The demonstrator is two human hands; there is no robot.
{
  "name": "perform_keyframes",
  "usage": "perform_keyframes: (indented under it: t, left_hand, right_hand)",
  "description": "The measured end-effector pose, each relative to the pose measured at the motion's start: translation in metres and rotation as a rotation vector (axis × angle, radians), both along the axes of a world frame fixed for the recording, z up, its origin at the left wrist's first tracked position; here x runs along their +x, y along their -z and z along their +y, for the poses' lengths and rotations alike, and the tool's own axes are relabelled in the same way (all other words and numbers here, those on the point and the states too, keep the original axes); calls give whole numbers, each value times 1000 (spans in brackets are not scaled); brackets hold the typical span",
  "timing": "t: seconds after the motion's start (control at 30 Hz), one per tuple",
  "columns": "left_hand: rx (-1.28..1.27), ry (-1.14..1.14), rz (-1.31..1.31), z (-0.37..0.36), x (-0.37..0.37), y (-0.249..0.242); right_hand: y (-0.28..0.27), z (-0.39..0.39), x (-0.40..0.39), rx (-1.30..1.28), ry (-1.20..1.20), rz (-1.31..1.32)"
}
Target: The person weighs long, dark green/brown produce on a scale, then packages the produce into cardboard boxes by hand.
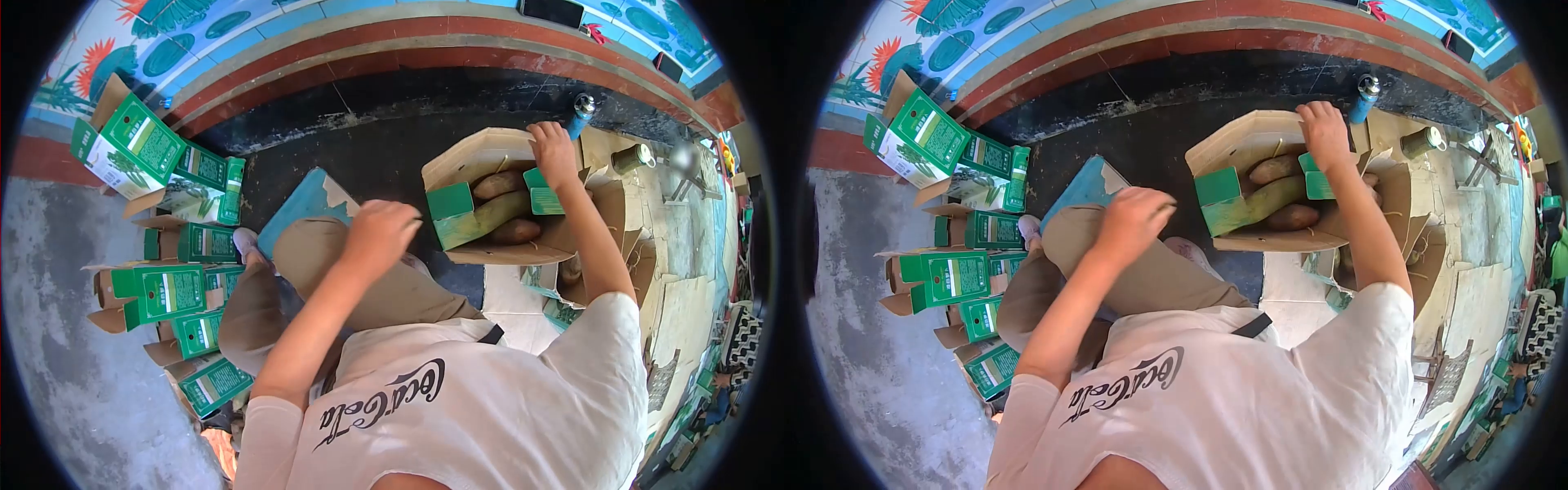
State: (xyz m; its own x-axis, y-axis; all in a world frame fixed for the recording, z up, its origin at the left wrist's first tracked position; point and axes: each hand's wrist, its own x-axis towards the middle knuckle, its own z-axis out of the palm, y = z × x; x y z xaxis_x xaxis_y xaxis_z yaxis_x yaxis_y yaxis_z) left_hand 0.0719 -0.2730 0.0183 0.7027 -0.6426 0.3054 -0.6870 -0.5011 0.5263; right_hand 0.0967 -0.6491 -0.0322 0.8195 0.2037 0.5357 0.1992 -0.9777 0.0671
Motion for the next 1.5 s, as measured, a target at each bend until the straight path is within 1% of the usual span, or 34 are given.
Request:
perform_keyframes:
  t: [0.03,0.07,0.13,0.2,0.23,0.27,0.33,0.37,0.4,0.47,0.5,0.57,0.63,0.77,0.87,0.97,1.07,1.17,1.27,1.37,1.5]
  left_hand:
    - [-17,-72,-37,14,1,-8]
    - [-34,-145,-72,29,-2,-14]
    - [-29,-327,0,64,-8,-17]
    - [-113,-466,2,95,-18,-26]
    - [-122,-550,9,113,-24,-27]
    - [-130,-634,15,132,-31,-28]
    - [-107,-728,-51,163,-47,-35]
    - [-163,-796,-17,177,-56,-35]
    - [-221,-865,17,190,-65,-35]
    - [-210,-948,-43,221,-84,-32]
    - [-205,-986,-74,235,-93,-30]
    - [-240,-1066,-90,258,-110,-24]
    - [-266,-1132,-101,277,-125,-19]
    - [-276,-1207,-88,299,-147,-11]
    - [-267,-1238,-77,308,-154,-10]
    - [-257,-1276,-66,313,-154,-4]
    - [-234,-1302,-71,311,-151,-1]
    - [-232,-1303,-78,309,-154,-1]
    - [-225,-1317,-86,313,-161,-3]
    - [-185,-1339,-105,323,-170,-5]
    - [-171,-1350,-126,324,-172,-5]
  right_hand:
    - [1,11,-5,21,3,25]
    - [6,20,-10,31,-31,128]
    - [28,35,-17,49,-93,341]
    - [75,36,-11,-107,-132,661]
    - [89,37,-9,-187,-152,820]
    - [90,43,-10,-269,-153,900]
    - [87,61,-11,-440,-156,1054]
    - [91,67,-9,-482,-162,1186]
    - [105,67,-8,-522,-178,1169]
    - [137,64,-12,-598,-211,1136]
    - [142,65,-13,-604,-207,1155]
    - [148,65,-15,-617,-193,1190]
    - [159,63,-20,-589,-146,1168]
    - [140,70,-19,-583,-113,1204]
    - [143,53,-19,-293,41,1168]
    - [135,40,-14,-206,26,1099]
    - [122,47,-3,-144,23,1209]
    - [135,53,9,-18,30,1084]
    - [169,49,17,-365,-52,875]
    - [189,51,23,-404,-74,921]
    - [200,56,40,-518,-42,1070]
